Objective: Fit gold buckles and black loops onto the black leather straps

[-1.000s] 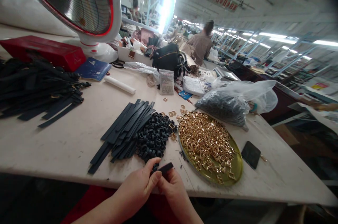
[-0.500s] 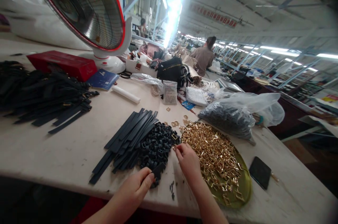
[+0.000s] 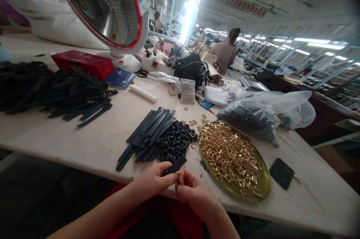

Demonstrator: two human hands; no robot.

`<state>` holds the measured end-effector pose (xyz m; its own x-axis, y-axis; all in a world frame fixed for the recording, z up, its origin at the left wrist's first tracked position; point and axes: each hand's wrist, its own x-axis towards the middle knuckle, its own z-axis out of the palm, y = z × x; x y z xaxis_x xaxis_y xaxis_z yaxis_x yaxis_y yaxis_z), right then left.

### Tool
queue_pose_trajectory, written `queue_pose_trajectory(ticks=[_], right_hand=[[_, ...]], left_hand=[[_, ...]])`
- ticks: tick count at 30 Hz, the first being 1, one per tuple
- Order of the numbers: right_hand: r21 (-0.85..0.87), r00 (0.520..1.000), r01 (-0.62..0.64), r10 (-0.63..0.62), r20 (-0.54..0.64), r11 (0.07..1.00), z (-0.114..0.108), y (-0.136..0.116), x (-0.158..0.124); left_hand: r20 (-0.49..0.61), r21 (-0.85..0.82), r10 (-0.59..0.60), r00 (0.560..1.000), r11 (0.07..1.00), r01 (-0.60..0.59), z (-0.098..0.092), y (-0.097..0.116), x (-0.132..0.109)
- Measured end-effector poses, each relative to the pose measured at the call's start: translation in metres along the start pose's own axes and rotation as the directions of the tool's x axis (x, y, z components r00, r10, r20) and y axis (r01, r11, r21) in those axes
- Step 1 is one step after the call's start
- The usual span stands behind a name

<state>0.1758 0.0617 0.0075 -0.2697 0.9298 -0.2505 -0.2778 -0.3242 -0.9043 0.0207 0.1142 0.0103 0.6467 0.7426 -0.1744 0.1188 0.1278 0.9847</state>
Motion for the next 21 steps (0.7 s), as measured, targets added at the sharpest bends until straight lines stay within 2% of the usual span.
queue_pose_trajectory(ticks=[2, 4, 8, 10, 13, 17, 21], right_hand=[[-0.042, 0.989, 0.085, -0.09, -0.118, 0.995, 0.008, 0.005, 0.003], [-0.049, 0.969, 0.119, -0.127, -0.214, 0.992, 0.013, 0.009, 0.006], [0.25, 0.964, 0.032, 0.036, -0.264, 0.968, 0.014, 0.01, 0.009], [0.318, 0.939, 0.05, 0.063, -0.338, 0.947, 0.011, 0.01, 0.01], [0.312, 0.9, 0.127, 0.023, -0.435, 0.941, 0.004, 0.012, 0.012], [0.275, 0.896, 0.142, -0.006, -0.443, 0.951, 0.003, 0.021, 0.013], [0.281, 0.885, 0.143, 0.005, -0.466, 0.949, 0.007, 0.026, 0.01]], left_hand=[[-0.096, 0.031, 0.065, 0.993, 0.998, -0.063, 0.002, -0.001, -0.004], [-0.156, 0.105, 0.121, 0.98, 0.989, -0.106, 0.003, -0.002, -0.006], [-0.189, 0.265, 0.163, 0.968, 0.958, -0.11, -0.002, -0.007, -0.01], [-0.197, 0.329, 0.154, 0.968, 0.941, -0.083, -0.005, -0.011, -0.013], [-0.148, 0.408, 0.1, 0.984, 0.913, -0.031, -0.006, -0.015, -0.017], [-0.05, 0.454, 0.033, 0.998, 0.891, -0.007, -0.004, -0.015, -0.019], [-0.019, 0.428, 0.051, 0.999, 0.903, -0.038, -0.001, -0.014, -0.018]])
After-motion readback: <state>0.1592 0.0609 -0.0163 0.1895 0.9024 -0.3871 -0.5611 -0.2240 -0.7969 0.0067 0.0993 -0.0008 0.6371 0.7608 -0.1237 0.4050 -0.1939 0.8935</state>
